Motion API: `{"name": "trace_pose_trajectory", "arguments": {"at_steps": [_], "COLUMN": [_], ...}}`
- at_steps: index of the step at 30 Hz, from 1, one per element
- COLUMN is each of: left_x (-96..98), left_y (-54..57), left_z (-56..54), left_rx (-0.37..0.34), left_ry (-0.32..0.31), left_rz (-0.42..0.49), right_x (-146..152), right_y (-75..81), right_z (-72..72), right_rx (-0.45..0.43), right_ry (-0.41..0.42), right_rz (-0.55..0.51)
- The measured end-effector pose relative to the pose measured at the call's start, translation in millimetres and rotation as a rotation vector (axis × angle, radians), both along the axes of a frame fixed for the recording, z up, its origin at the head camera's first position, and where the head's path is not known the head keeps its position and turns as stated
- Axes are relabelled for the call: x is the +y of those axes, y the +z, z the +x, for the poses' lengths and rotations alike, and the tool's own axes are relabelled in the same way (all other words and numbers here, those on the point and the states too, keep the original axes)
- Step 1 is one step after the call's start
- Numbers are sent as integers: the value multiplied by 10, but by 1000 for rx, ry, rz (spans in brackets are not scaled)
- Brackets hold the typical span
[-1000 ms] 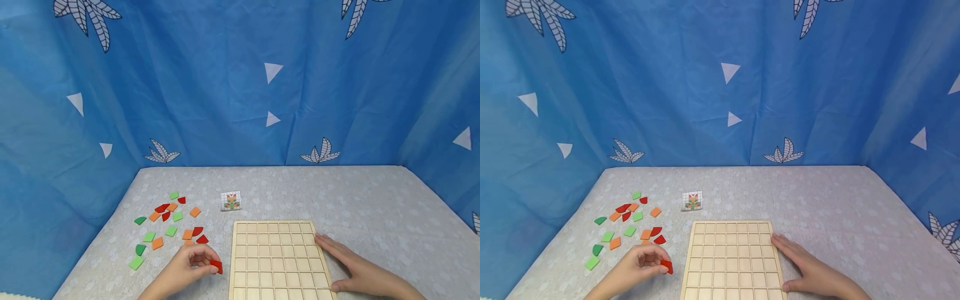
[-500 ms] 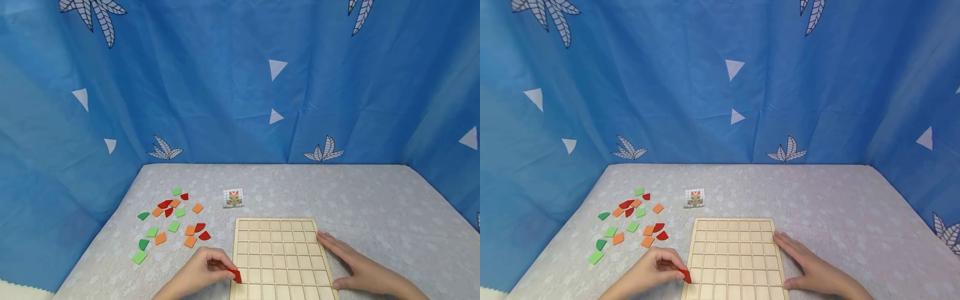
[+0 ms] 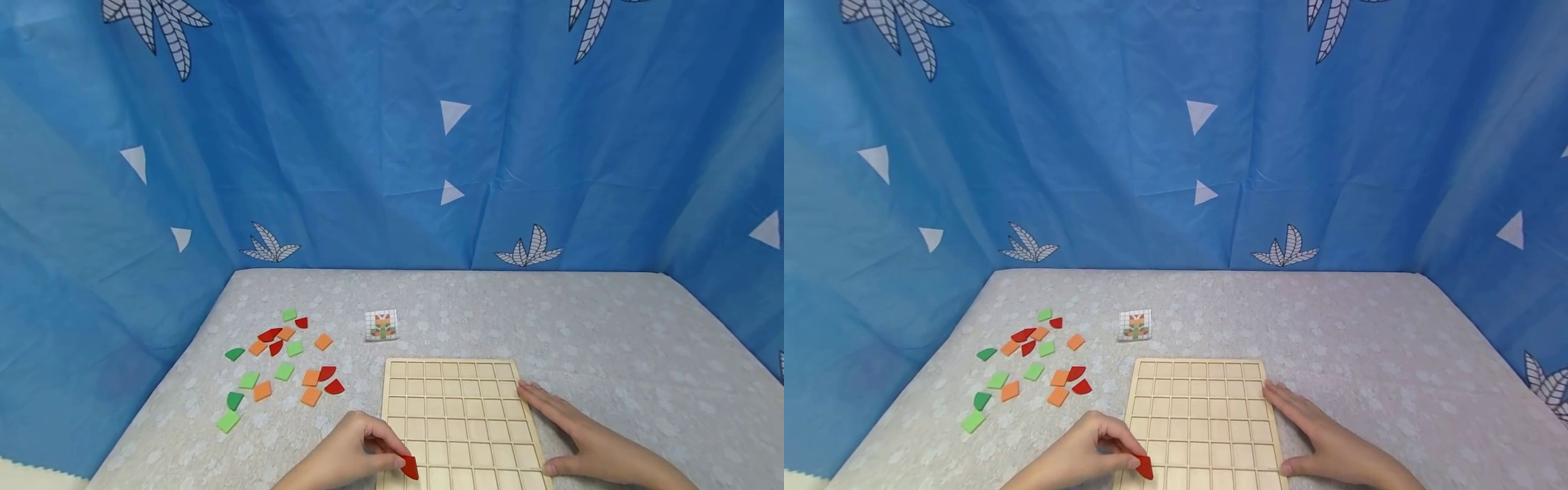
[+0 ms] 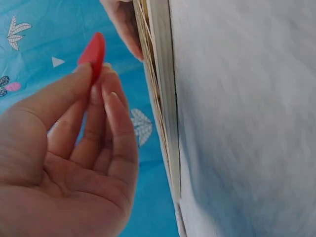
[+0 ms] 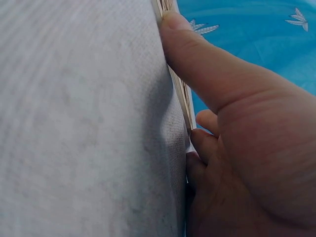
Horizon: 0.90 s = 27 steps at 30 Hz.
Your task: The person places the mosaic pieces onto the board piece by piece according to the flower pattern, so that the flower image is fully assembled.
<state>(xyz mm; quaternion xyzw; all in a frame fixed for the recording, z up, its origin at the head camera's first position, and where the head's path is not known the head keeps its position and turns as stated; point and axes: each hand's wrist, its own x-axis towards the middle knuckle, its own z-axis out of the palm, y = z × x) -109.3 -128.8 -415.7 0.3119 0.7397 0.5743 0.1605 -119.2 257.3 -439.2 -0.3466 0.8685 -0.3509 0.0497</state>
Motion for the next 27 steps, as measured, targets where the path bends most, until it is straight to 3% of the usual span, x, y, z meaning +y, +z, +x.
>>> {"name": "trace_pose_trajectory", "arguments": {"at_steps": [9,15,22,27], "left_x": [48,91,119,112], "left_y": [-56,-115,-119,-113], "left_z": [24,41,15,8], "left_rx": [-67,-85,-2,8], "left_ry": [33,18,35,39], "left_rz": [-11,-11,-46,-62], "right_x": [32,59,28,18], "right_y": [-47,-43,-29,-4], "right_z": [-28,-4,-5,-5], "right_rx": [-5,-177,-2,-9], "right_ry": [56,62,20,-9], "right_rz": [-30,-68,-16,9]}}
